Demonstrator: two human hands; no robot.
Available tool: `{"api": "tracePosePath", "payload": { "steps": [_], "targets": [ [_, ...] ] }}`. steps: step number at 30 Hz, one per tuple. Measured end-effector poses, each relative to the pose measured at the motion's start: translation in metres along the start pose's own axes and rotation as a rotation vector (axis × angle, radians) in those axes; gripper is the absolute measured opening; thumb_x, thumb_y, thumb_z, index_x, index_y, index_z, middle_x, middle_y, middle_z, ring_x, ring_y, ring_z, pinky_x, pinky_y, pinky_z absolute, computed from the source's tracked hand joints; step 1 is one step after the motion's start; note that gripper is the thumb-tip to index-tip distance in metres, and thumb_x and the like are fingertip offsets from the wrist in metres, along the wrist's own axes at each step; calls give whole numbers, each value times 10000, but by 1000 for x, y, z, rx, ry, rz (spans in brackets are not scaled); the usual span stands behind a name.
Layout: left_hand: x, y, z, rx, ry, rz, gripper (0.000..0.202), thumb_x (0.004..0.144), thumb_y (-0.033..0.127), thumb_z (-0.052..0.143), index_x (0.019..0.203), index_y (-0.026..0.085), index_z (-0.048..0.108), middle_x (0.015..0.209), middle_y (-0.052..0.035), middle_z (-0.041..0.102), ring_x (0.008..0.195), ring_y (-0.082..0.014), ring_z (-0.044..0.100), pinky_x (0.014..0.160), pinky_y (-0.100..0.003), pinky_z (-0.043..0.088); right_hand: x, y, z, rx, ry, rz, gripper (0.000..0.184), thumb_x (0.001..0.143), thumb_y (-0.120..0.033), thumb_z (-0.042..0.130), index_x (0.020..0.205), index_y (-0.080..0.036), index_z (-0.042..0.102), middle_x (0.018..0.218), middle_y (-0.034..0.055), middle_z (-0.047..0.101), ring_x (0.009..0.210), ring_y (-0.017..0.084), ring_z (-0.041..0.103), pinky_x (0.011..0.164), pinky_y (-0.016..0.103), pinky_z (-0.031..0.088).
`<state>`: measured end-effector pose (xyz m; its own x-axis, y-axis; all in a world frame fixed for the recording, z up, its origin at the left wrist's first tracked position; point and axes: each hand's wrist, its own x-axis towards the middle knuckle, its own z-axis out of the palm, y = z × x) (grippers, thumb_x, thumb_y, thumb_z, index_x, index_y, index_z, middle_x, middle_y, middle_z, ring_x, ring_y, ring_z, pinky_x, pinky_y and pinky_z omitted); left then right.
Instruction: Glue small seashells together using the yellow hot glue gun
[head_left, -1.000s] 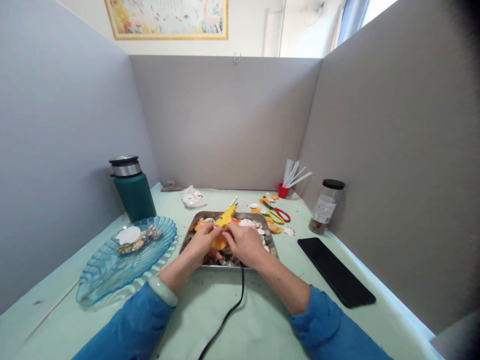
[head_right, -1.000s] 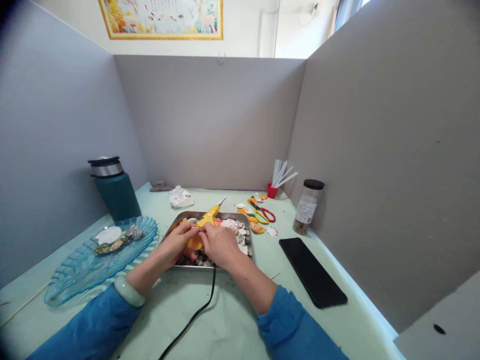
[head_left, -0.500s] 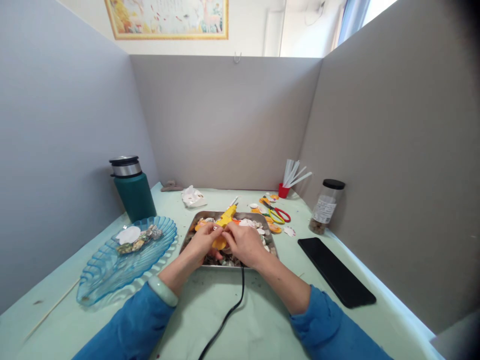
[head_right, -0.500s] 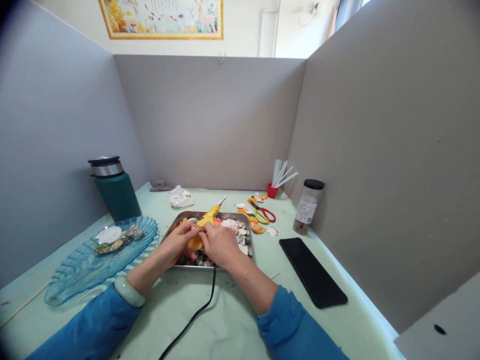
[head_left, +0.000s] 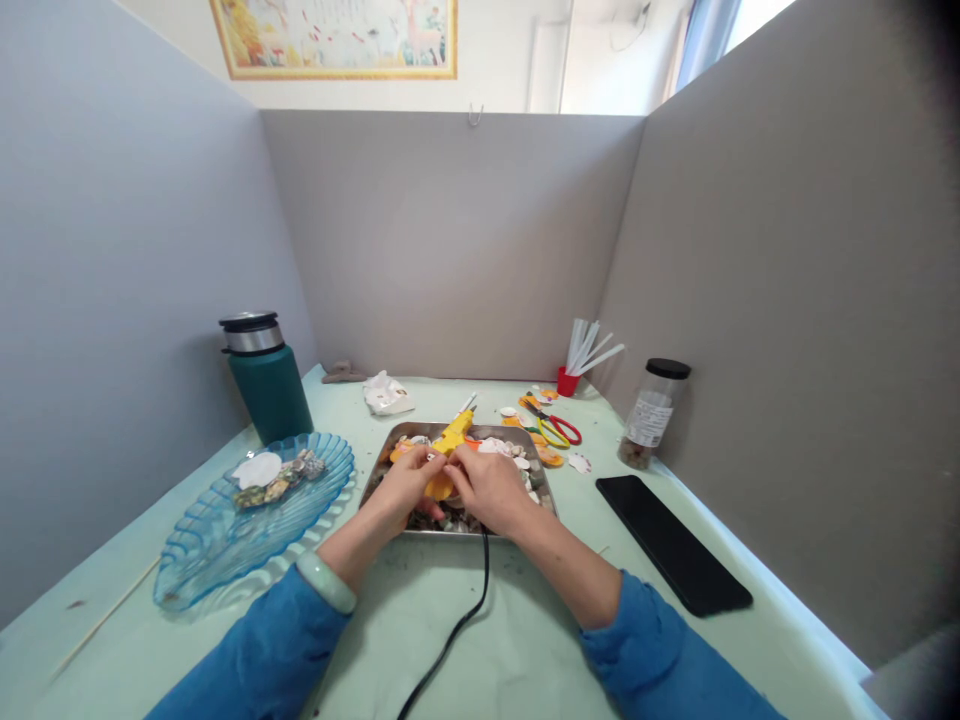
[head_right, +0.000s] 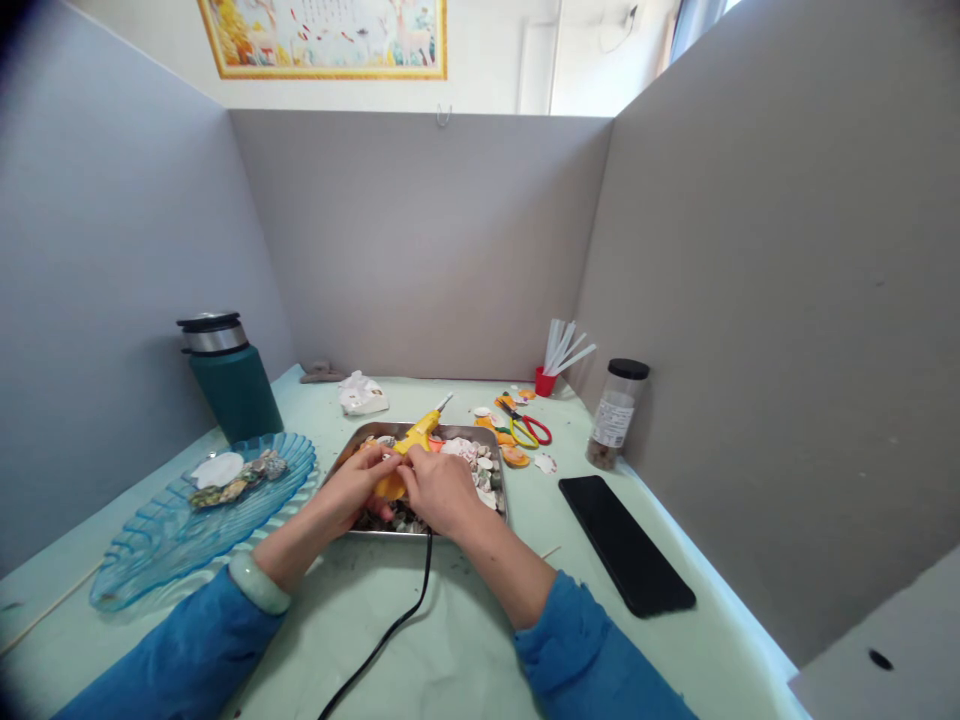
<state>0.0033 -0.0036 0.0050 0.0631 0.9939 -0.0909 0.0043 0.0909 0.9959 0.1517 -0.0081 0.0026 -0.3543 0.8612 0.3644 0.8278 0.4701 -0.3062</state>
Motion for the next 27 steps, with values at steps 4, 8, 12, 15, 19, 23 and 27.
{"api": "tracePosePath", "payload": {
  "steps": [4,8,12,15,19,23,27],
  "targets": [
    [-1,1,1,-4,4,-6,239,773,344,716,798,163,563,742,-5,539,604,-137,553,325,-203,470,0,0,0,-6,-1,-6,255,1001,-352,430,1005,-201,636,891,49,730,797,173,658,654,259,340],
    [0,0,0,5,0,-1,232,780,345,705,813,160,568,755,-11,536,617,-142,556,323,-203,473,0,0,0,-16,-6,-9,268,1006,-350,417,986,-198,637,876,49,727,785,174,656,646,263,335],
    [0,0,0,11,1,2,261,765,371,720,806,163,569,751,-7,531,606,-139,552,322,-207,473,0,0,0,-14,-9,-10,271,1008,-351,412,997,-197,635,887,53,727,794,175,654,656,262,342],
    [-1,1,0,10,4,-3,279,751,386,733,801,166,570,749,-8,535,607,-140,557,325,-204,471,0,0,1,-5,-13,-7,269,1010,-351,410,1012,-198,631,894,53,726,802,170,651,668,257,349],
    [-1,1,0,8,-7,2,281,748,386,735,806,164,574,754,-13,545,605,-140,558,332,-204,474,0,1,0,-8,-7,-11,269,1009,-357,410,1003,-201,629,891,49,729,803,177,659,659,260,348],
    [-1,0,0,2,-4,5,279,744,383,737,800,166,571,745,-13,548,603,-138,558,333,-197,468,0,0,0,-20,-10,-7,266,1012,-357,409,1008,-202,624,900,51,730,815,176,668,665,261,351],
    [-1,0,0,0,-6,5,295,730,394,745,786,167,565,740,-8,538,598,-137,556,328,-202,468,0,0,0,-22,-12,-8,259,1010,-356,413,1006,-202,621,899,50,731,816,177,670,663,261,350]
  ]
}}
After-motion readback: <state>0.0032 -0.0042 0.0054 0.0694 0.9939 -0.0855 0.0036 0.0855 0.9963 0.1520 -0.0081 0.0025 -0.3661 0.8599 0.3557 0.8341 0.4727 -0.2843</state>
